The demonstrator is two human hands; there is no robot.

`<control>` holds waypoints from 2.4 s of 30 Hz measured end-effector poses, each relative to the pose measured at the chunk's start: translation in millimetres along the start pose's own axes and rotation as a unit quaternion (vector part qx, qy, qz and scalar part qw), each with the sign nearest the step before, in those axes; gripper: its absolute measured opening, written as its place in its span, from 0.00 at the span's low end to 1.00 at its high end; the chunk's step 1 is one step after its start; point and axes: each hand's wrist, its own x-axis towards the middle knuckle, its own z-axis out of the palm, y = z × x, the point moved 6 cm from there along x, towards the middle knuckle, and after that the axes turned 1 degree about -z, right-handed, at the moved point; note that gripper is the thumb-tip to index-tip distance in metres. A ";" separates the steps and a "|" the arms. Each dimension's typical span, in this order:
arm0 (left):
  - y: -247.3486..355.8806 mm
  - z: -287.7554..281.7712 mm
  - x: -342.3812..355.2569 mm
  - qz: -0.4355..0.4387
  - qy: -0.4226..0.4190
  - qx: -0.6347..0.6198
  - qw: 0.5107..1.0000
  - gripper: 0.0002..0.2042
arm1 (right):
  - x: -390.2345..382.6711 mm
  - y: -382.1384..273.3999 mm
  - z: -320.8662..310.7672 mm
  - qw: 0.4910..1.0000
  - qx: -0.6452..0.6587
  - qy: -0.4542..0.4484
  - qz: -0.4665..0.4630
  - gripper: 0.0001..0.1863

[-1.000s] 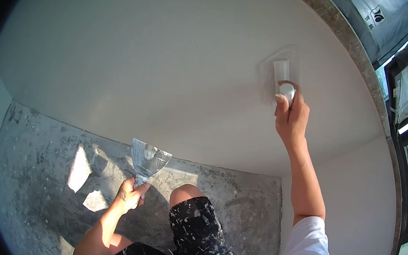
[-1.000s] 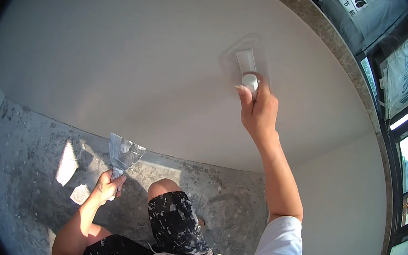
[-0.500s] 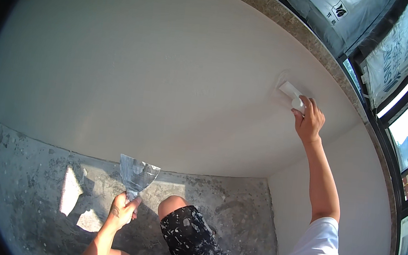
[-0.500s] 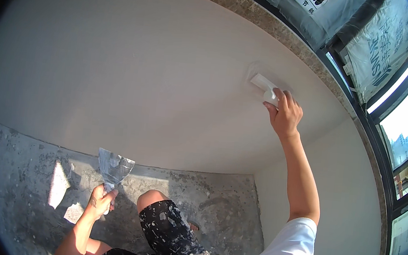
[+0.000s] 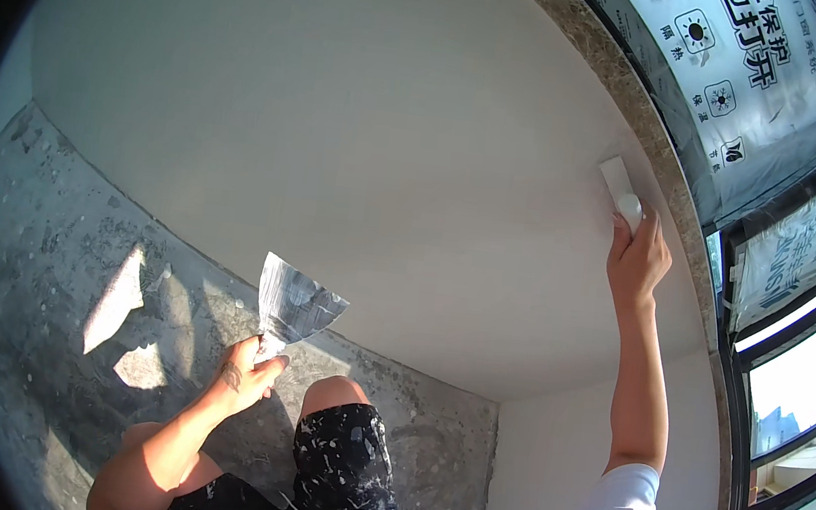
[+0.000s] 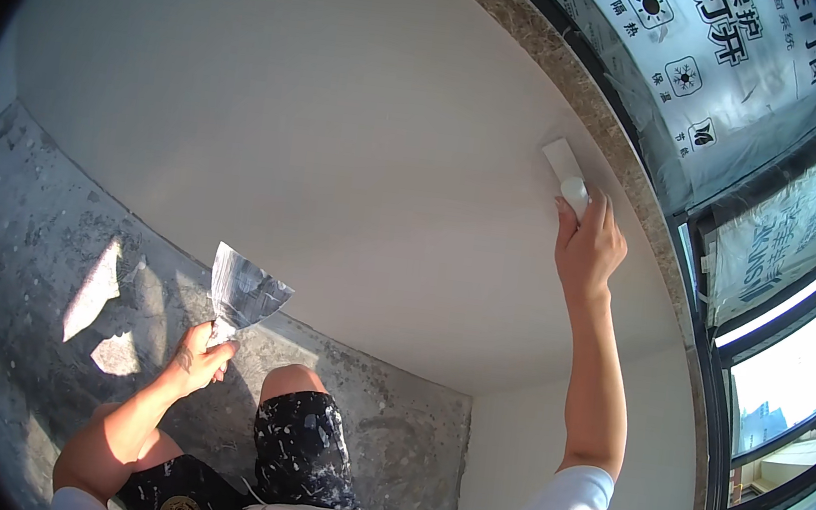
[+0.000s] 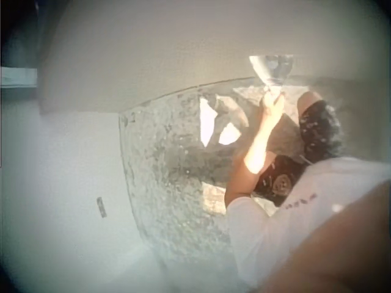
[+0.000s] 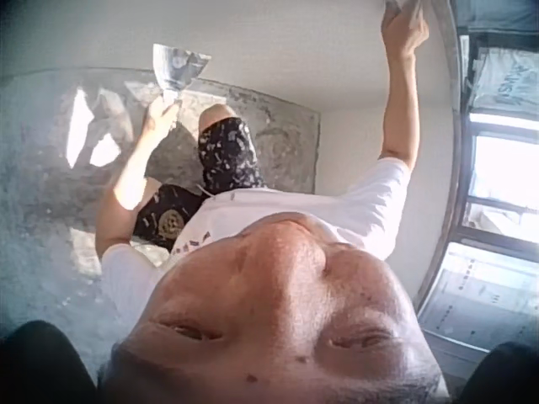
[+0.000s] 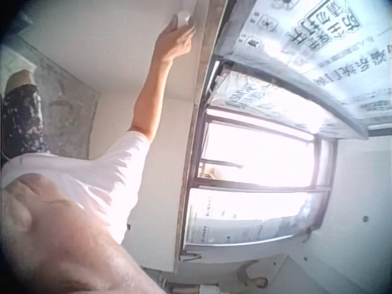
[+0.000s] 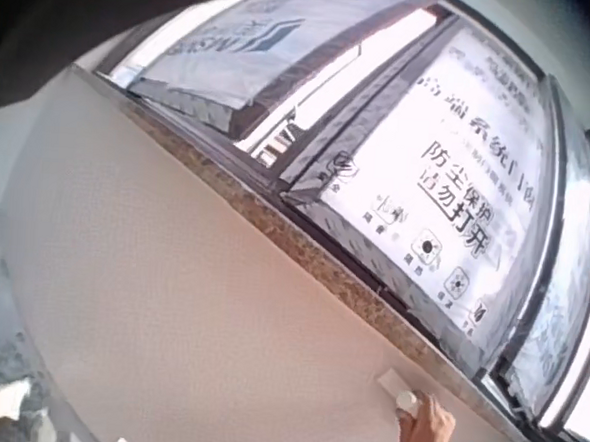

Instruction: Plastering and smoothing a wall surface using a trowel and putty knife.

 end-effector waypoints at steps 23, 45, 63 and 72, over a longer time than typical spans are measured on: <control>48.1 -78.7 -93.6 0.159 0.199 -0.349 0.902 0.11 | 61.6 -295.6 146.2 0.907 0.334 -0.245 -0.074 0.23; 5.9 -210.2 -184.4 0.114 0.492 -0.264 0.822 0.10 | -241.5 -471.8 259.4 0.807 0.372 -0.457 0.033 0.26; 5.7 -303.2 -147.1 0.061 0.508 -0.153 0.846 0.06 | -319.8 -395.2 259.4 0.820 0.401 -0.407 0.031 0.19; 122.8 -292.1 -108.1 0.111 0.406 -0.068 0.905 0.09 | -186.4 -365.5 223.5 0.752 0.578 -0.241 0.206 0.19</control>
